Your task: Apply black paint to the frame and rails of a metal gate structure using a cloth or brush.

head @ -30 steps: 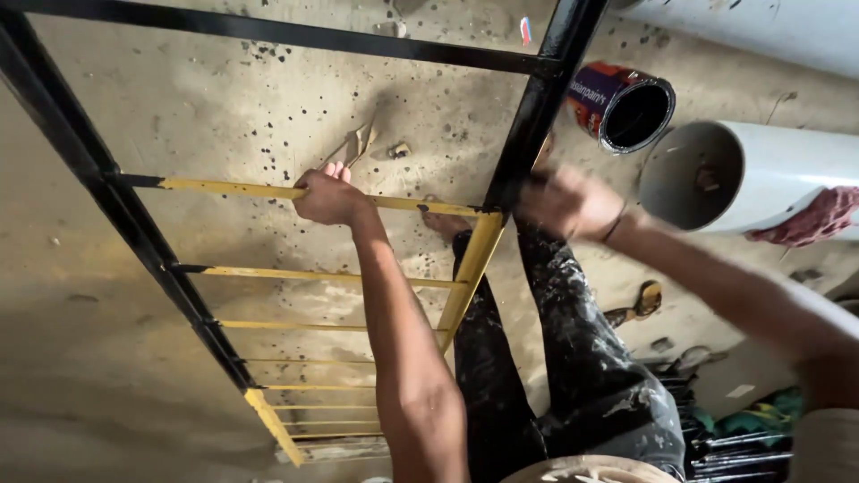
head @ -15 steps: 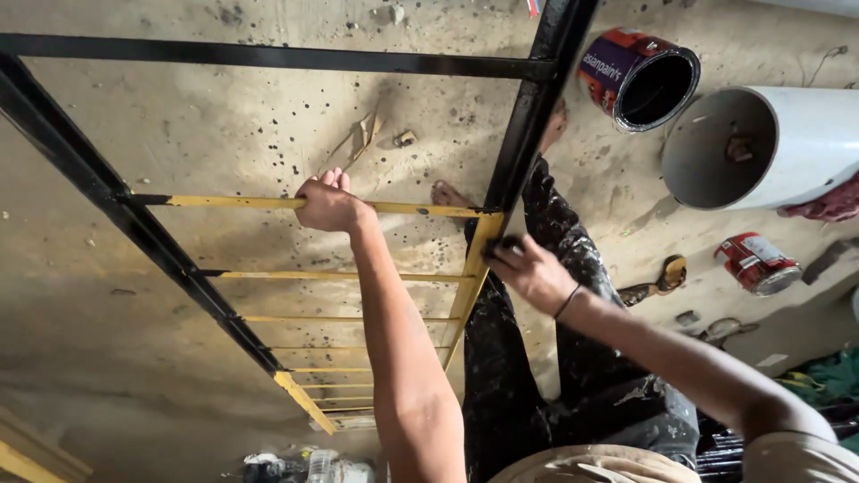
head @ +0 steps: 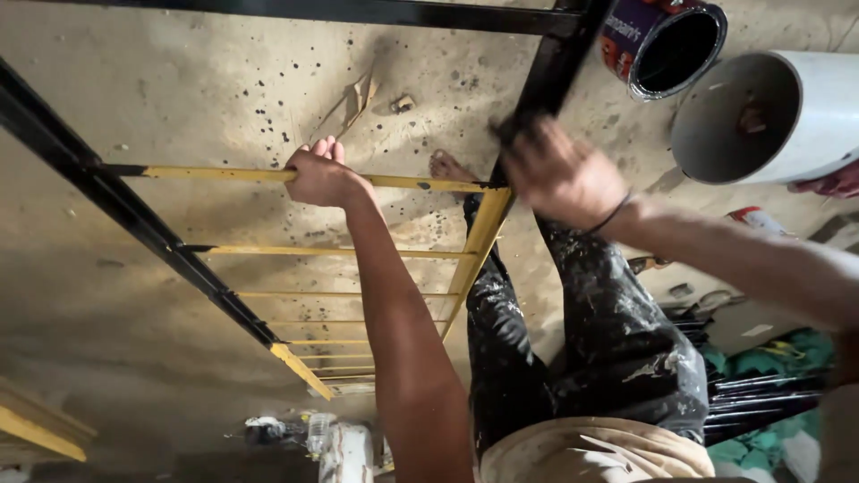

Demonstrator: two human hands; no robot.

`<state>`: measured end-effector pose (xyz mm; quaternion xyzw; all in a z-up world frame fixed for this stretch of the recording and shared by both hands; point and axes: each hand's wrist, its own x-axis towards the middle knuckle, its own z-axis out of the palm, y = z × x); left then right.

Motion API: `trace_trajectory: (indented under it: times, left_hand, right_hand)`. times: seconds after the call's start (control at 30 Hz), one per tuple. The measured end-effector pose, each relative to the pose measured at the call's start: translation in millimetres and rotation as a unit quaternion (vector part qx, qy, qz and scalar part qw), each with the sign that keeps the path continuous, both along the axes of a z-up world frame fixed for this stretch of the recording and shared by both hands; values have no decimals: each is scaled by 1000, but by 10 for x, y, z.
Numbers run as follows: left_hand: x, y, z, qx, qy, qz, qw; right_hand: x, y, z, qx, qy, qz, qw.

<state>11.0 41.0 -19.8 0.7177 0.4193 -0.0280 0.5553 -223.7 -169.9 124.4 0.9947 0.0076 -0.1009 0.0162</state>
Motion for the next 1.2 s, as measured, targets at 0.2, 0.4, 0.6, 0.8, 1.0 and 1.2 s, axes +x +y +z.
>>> trace_trajectory:
  times: [0.2,0.4,0.6,0.8,1.0,1.2]
  left_hand:
    - [1,-32,56,8,-9,-6,1000]
    - [-14,-43,67,-16,-19,-6,1000]
    - [-33,70,-121,-62,-34,14,997]
    - [-33,-92,58,-49,-79,-34,995]
    - [-7,-208,206,-8,-3,19,1000]
    - [-49,-229,207,-53,-46,24,997]
  right_hand:
    - [-208,508,-239,135,-18,-8,991]
    - [246,-344,95,32,43,-6,999]
    - [-87,421,-109,11,-16,33,999]
    - [-108,649,-165,227,-1,-78,971]
    - [291,477,224,234,262,-112,930]
    - [68,621,161,278,-11,-184,943]
